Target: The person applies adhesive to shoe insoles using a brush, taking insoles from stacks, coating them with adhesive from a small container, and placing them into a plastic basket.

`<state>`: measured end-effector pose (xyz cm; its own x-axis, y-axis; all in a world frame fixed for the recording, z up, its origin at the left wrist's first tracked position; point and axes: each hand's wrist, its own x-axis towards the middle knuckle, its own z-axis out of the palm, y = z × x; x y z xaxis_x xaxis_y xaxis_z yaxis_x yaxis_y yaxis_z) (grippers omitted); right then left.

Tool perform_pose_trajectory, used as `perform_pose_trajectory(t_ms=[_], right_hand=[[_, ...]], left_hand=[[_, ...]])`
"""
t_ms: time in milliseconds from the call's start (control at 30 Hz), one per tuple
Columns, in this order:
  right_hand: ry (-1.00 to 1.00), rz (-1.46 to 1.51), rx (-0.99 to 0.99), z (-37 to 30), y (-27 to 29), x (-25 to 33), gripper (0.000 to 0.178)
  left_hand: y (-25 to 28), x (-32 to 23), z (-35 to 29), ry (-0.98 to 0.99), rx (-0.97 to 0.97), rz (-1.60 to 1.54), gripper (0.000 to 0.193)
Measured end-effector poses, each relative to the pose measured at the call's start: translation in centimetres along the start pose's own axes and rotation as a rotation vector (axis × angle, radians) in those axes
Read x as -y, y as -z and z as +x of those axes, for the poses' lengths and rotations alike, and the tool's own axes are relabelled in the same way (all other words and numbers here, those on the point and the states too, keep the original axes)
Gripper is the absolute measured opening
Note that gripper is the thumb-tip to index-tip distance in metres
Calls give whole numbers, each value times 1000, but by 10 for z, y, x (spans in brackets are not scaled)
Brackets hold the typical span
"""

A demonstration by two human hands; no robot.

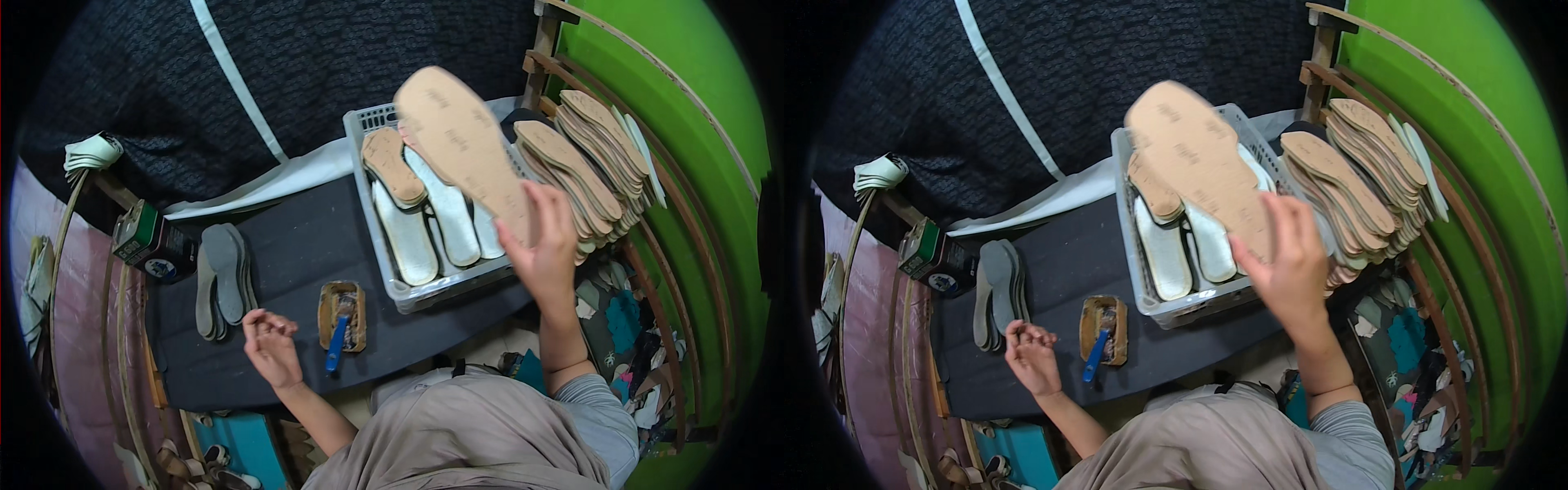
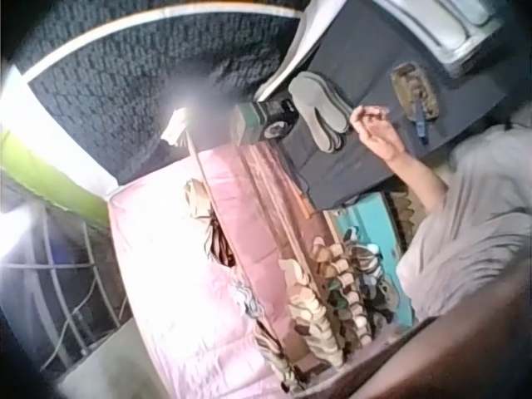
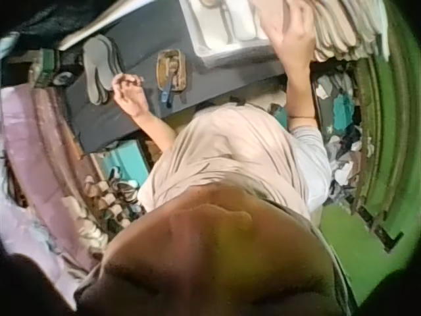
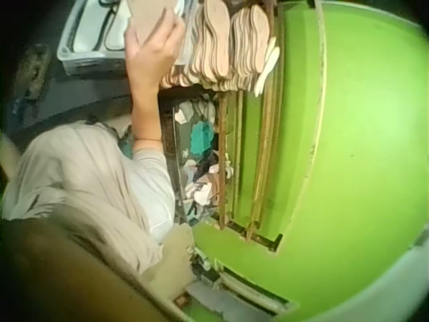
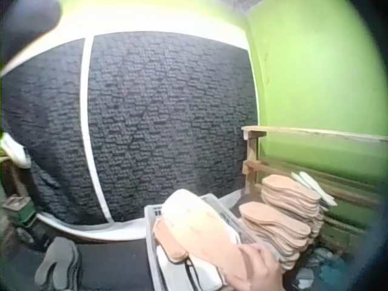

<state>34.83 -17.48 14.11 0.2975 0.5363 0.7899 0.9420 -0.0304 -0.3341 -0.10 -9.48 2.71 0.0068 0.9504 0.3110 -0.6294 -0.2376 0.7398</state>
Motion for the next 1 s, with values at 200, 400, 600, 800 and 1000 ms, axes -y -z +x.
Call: perform_pose_trajectory(t_ms=[200, 400, 600, 800, 1000], right_hand=[[219, 349, 204, -37, -38, 93, 57], [269, 498, 407, -70, -72, 164, 58], [129, 807, 651, -90, -91, 175, 56], [132, 640, 843, -99, -64, 152, 60], [175, 366, 864, -134, -75, 165, 47]], left_hand=[[-19, -16, 2, 242, 399, 273, 76], [-23, -9, 5, 248, 394, -14, 94], [16, -8, 20, 142, 302, -195, 90], [53, -27, 54, 384, 183, -256, 71], [81, -1, 71, 555, 248, -219, 67]])
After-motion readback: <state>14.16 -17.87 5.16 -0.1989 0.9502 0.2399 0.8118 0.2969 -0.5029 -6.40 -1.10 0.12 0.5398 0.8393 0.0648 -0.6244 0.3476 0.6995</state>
